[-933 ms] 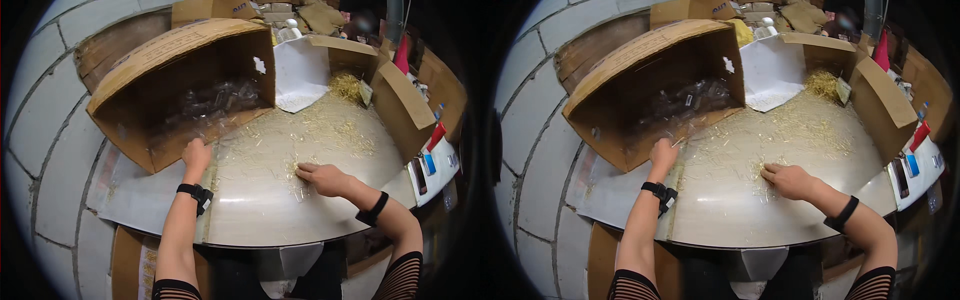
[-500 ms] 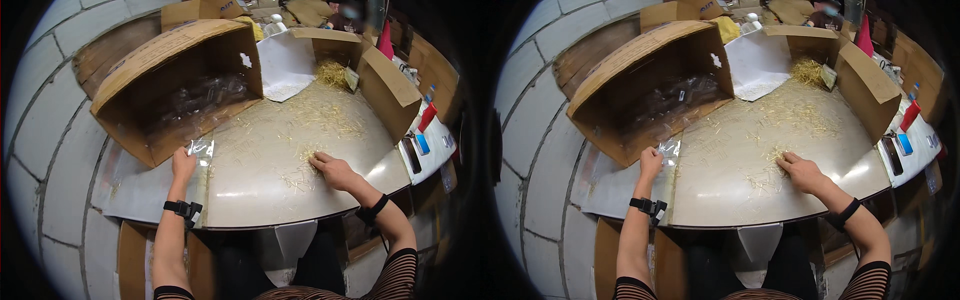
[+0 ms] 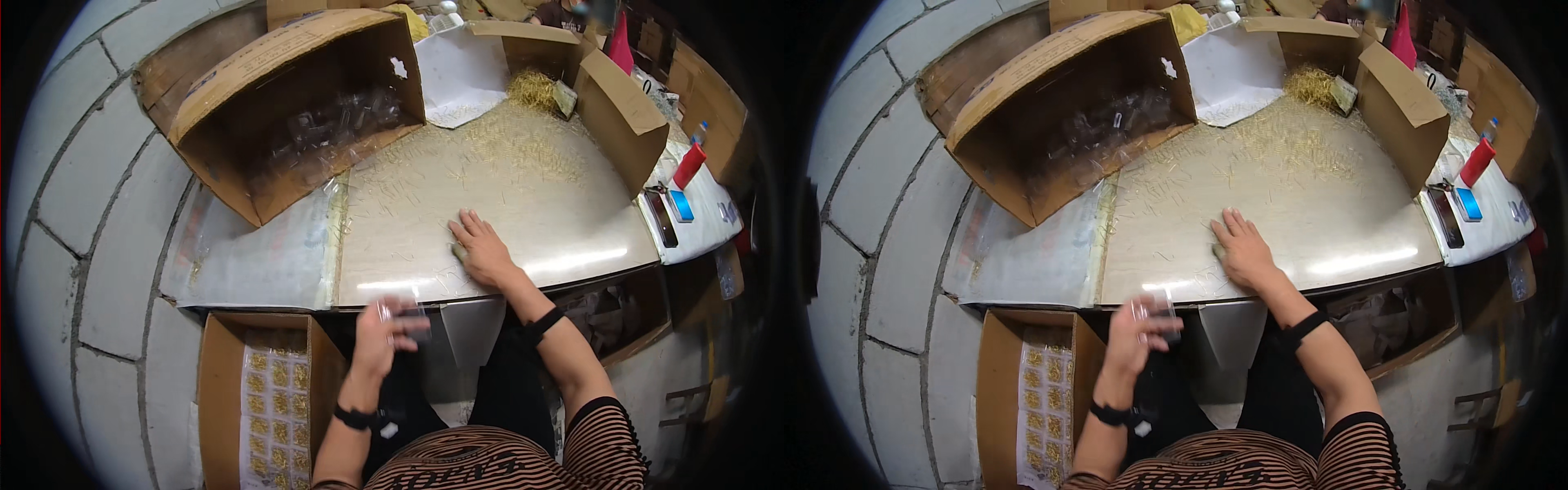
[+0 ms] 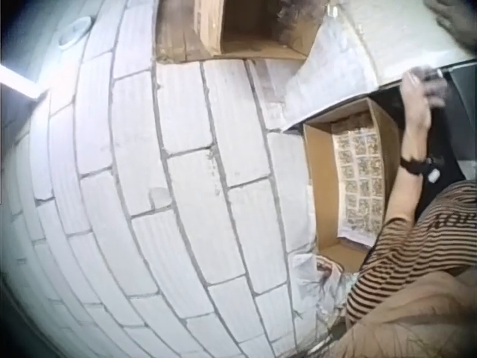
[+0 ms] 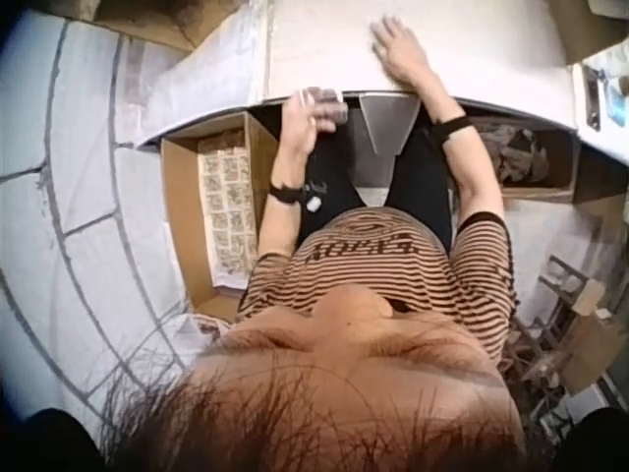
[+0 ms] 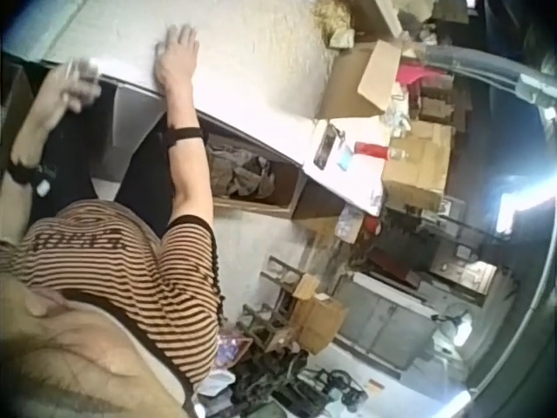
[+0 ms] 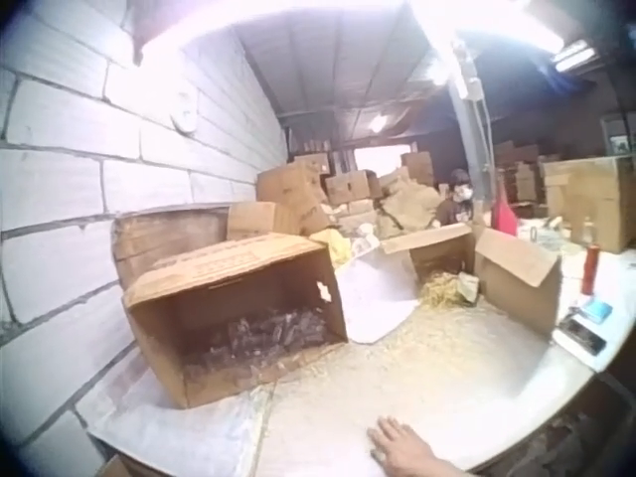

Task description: Gather small metal pins from a workbench and place them into small plastic bags, then organize the bags into a larger shipping box.

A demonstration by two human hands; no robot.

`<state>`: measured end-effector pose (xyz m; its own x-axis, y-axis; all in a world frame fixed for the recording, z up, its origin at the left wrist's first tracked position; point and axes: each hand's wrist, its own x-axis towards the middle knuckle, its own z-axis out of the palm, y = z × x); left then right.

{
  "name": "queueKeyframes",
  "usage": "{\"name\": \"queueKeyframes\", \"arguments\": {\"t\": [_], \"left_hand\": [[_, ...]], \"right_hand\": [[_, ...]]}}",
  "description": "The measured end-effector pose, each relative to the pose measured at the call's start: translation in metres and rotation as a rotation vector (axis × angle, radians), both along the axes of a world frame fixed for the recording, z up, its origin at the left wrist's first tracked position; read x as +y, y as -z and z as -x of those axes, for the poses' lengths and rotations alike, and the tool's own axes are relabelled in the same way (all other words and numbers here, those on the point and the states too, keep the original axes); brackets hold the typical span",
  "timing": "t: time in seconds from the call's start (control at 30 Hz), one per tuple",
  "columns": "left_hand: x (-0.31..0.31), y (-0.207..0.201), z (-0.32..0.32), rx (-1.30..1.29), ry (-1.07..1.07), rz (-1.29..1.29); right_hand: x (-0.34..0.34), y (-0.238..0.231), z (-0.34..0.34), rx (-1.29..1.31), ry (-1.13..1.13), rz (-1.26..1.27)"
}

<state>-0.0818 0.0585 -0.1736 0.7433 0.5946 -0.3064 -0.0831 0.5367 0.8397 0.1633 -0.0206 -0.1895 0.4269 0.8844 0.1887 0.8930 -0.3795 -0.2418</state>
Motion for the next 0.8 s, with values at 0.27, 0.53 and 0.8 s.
{"name": "queueKeyframes", "arguments": {"t": [0.27,0.53,0.8], "left_hand": [[-0.063,0.086,0.076,0.237,0.082,0.189],[-0.065,0.064,0.039,0.105,-0.133,-0.017],[-0.084,0.035,0.033,0.003,0.206,0.093]], "right_hand": [[-0.045,-0.001,0.005,0.572,0.049,-0.546],[-0.109,-0.014,0.118,0.597,0.048,-0.477],[-0.127,0.003,0.126,0.624,-0.050,-0.234]]}}
